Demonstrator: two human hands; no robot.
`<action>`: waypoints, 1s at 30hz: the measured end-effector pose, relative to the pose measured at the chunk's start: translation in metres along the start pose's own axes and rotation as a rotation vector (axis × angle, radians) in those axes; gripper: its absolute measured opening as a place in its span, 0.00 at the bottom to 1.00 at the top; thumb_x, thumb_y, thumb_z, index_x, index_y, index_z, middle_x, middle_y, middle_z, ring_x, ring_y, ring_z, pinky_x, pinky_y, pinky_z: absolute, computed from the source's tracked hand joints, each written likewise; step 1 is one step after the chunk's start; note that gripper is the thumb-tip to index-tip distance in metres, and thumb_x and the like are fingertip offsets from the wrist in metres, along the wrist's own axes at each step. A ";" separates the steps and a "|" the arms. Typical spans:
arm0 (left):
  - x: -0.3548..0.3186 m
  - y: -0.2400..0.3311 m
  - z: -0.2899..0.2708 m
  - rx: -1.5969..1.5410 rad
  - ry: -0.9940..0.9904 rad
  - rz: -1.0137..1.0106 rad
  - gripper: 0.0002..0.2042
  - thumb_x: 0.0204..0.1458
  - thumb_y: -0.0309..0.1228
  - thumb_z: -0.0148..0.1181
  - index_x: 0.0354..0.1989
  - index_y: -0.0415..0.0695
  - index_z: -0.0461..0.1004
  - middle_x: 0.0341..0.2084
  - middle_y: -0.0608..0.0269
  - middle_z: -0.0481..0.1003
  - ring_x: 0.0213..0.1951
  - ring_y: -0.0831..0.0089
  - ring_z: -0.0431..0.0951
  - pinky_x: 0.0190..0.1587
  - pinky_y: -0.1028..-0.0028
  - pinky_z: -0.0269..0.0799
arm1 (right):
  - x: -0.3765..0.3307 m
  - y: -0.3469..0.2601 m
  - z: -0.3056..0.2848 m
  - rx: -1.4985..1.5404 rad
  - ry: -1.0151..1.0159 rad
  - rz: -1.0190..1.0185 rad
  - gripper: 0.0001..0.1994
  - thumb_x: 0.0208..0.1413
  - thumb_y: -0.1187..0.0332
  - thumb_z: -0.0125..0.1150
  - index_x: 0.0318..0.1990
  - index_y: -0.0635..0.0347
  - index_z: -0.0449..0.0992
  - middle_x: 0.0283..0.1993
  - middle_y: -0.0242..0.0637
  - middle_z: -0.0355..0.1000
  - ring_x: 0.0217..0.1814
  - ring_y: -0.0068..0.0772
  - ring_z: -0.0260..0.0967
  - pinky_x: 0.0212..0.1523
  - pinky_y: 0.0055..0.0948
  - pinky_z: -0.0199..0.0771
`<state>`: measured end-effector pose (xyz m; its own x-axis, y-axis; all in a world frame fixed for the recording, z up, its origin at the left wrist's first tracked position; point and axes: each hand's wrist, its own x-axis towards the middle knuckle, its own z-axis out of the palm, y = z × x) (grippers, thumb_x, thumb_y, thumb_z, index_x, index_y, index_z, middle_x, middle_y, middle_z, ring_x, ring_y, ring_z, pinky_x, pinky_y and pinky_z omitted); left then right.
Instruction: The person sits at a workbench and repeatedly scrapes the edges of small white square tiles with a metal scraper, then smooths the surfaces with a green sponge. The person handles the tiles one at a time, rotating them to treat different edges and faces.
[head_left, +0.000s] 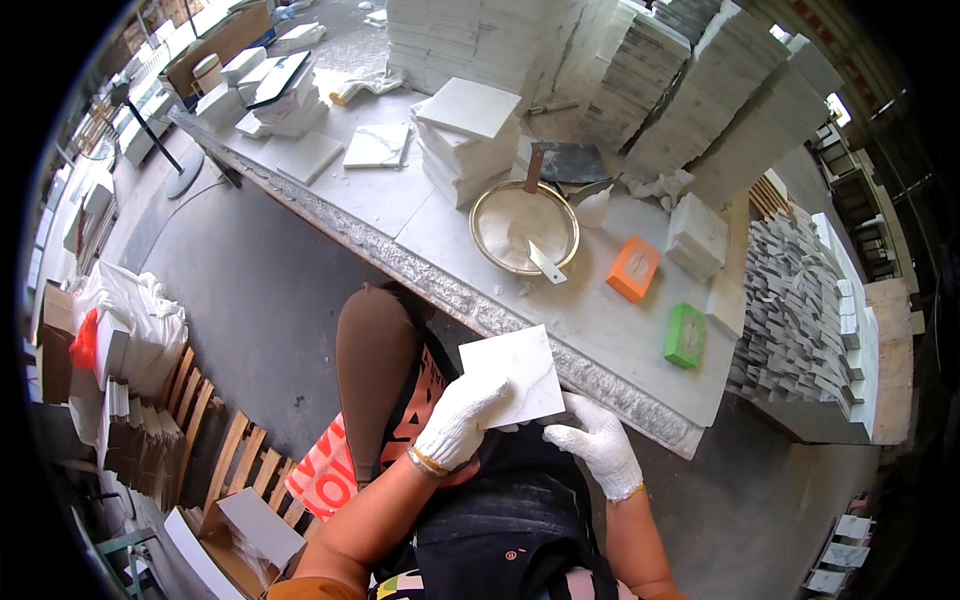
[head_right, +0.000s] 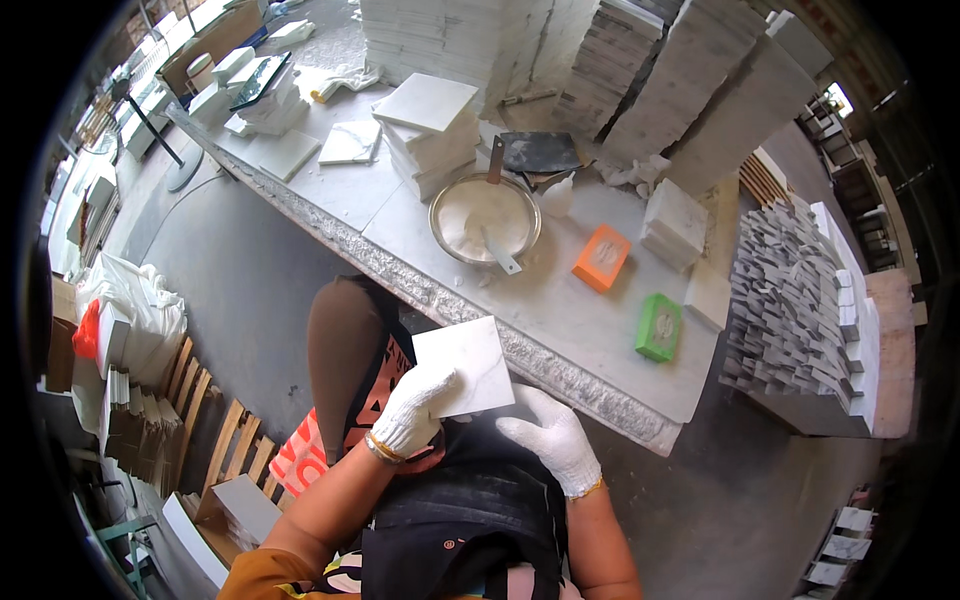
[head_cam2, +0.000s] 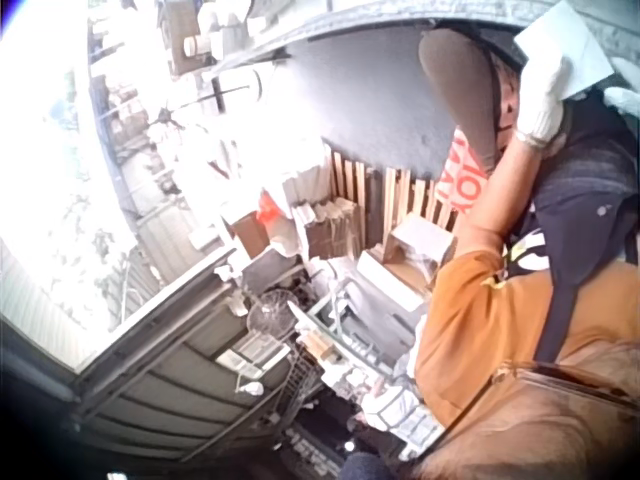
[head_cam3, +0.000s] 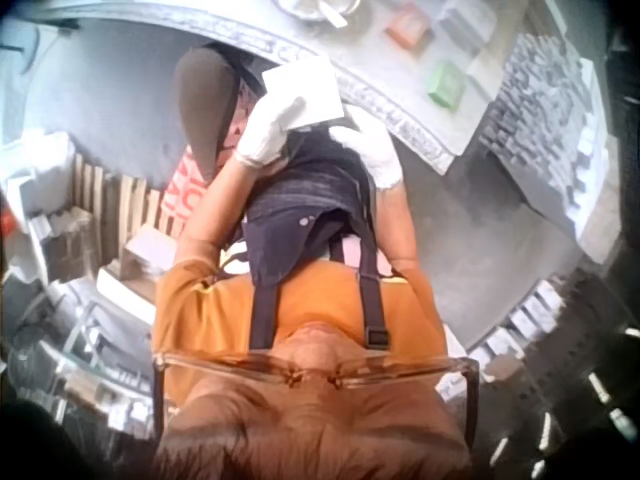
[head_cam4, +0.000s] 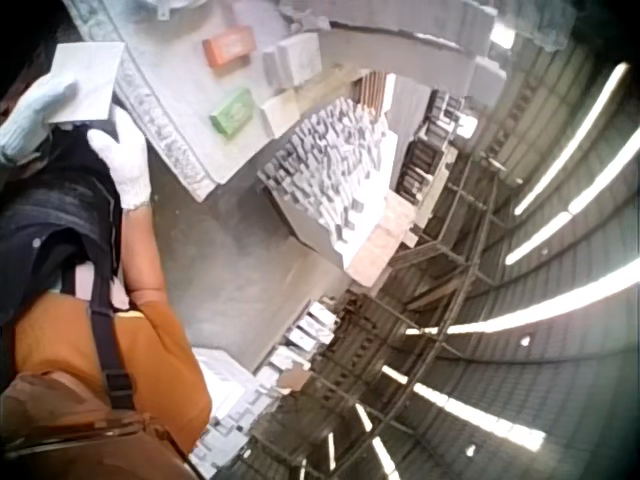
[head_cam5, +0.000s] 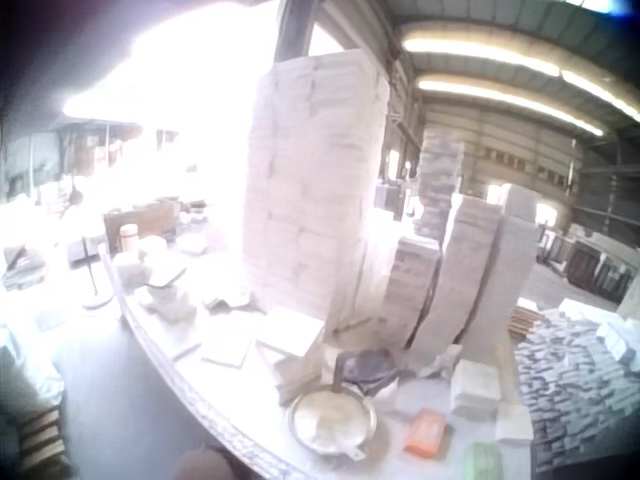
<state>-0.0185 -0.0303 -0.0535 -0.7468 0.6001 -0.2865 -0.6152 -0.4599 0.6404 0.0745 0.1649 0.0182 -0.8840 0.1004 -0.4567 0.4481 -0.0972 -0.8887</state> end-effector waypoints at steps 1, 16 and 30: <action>0.002 0.005 0.002 -0.057 0.010 -0.058 0.22 0.61 0.41 0.62 0.55 0.36 0.75 0.44 0.60 0.80 0.42 0.72 0.81 0.42 0.71 0.78 | 0.000 0.001 0.002 -0.001 0.003 -0.014 0.27 0.56 0.67 0.70 0.62 0.69 0.73 0.55 0.36 0.77 0.56 0.23 0.71 0.60 0.27 0.70; 0.002 0.005 -0.002 -0.036 0.069 -0.058 0.23 0.60 0.43 0.63 0.56 0.38 0.75 0.46 0.61 0.80 0.43 0.71 0.82 0.38 0.70 0.80 | 0.019 -0.015 0.029 -0.298 0.126 -0.253 0.37 0.52 0.64 0.74 0.69 0.68 0.66 0.62 0.44 0.73 0.64 0.33 0.70 0.65 0.33 0.67; -0.001 0.013 0.005 -0.023 0.016 -0.099 0.24 0.58 0.35 0.67 0.59 0.35 0.73 0.48 0.60 0.79 0.47 0.71 0.80 0.53 0.69 0.75 | 0.004 -0.017 -0.004 -0.114 0.270 -0.073 0.22 0.59 0.69 0.68 0.59 0.68 0.76 0.51 0.37 0.78 0.44 0.20 0.72 0.45 0.23 0.75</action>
<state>-0.0242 -0.0338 -0.0418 -0.6856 0.6330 -0.3595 -0.6921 -0.4137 0.5915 0.0633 0.1715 0.0314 -0.8538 0.3641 -0.3721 0.4102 0.0304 -0.9115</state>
